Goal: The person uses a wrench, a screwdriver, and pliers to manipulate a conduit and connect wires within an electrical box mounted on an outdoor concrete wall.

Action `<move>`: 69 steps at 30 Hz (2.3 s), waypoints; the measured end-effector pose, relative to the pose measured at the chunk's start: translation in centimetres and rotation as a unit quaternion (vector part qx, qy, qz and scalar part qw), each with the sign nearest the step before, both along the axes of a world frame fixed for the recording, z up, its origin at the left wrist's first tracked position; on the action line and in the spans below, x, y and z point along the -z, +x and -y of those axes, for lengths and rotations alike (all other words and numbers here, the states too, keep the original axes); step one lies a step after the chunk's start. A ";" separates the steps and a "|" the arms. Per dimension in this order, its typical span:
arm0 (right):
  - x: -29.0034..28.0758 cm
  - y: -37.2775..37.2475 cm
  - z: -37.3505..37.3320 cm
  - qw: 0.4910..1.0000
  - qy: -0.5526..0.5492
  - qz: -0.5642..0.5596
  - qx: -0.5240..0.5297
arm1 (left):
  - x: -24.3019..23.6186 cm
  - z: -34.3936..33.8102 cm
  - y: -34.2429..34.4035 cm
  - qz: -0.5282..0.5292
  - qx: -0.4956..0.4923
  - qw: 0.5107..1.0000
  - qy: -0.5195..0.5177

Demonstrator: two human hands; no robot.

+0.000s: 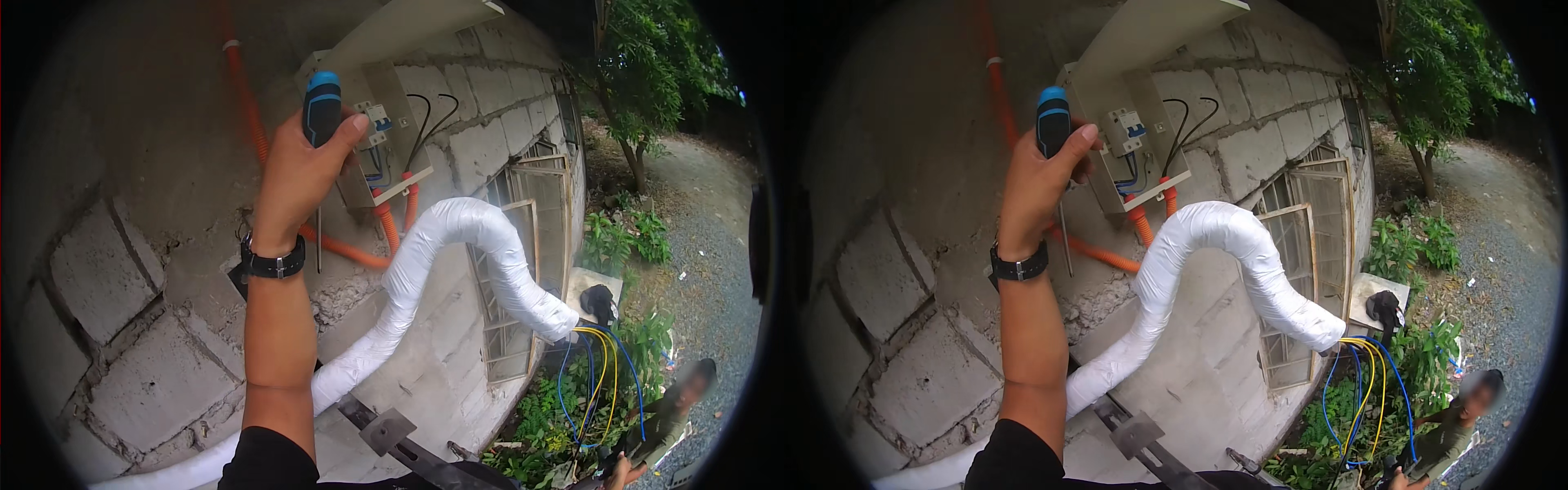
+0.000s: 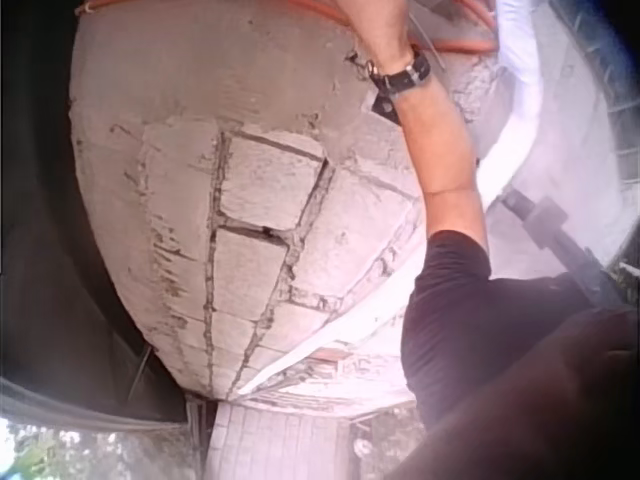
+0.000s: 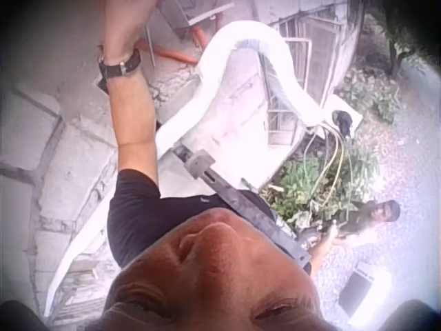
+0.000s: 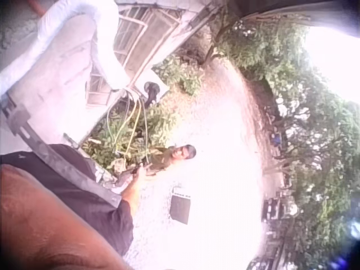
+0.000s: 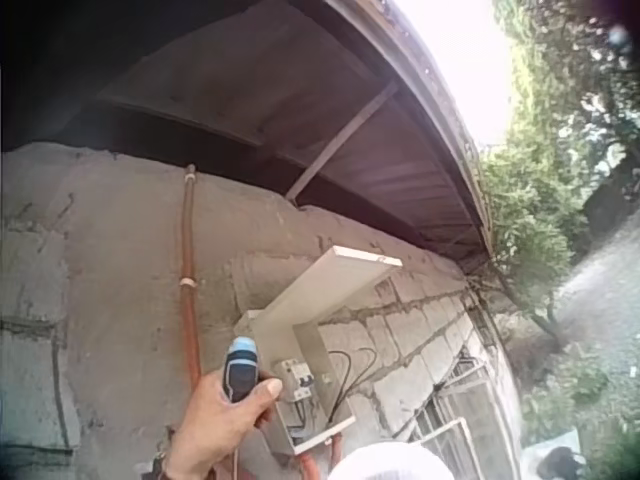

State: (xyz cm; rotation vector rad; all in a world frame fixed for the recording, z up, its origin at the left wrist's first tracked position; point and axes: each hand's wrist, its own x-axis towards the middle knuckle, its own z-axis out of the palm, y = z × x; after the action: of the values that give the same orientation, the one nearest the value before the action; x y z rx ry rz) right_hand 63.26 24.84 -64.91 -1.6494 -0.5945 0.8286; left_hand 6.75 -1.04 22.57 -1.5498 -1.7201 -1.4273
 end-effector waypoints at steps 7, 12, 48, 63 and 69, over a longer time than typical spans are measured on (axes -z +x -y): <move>-4.8 -1.6 -2.1 0.996 -0.025 -0.030 -0.083 | -0.7 1.8 0.3 -0.052 0.003 0.998 0.032; -6.1 -2.7 -3.1 0.992 -0.036 -0.037 -0.112 | -0.6 2.7 1.4 -0.050 -0.007 0.998 0.042; -68.9 -14.9 11.3 0.632 0.243 0.109 -0.727 | -2.6 5.9 -1.4 -0.097 0.082 0.991 0.036; -57.3 -56.4 3.2 0.556 0.539 0.277 -0.569 | -2.1 2.3 -4.8 -0.126 0.060 0.987 0.079; -61.6 -66.9 2.2 0.650 0.639 0.140 -0.387 | -1.5 3.0 -3.3 -0.050 0.036 0.997 0.040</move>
State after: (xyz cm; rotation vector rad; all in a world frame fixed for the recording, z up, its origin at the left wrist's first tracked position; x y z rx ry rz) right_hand -3.62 22.67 -3.27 -0.1040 -1.6861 0.4288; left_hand 3.42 -4.05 24.11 -1.6273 -1.5458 -1.4098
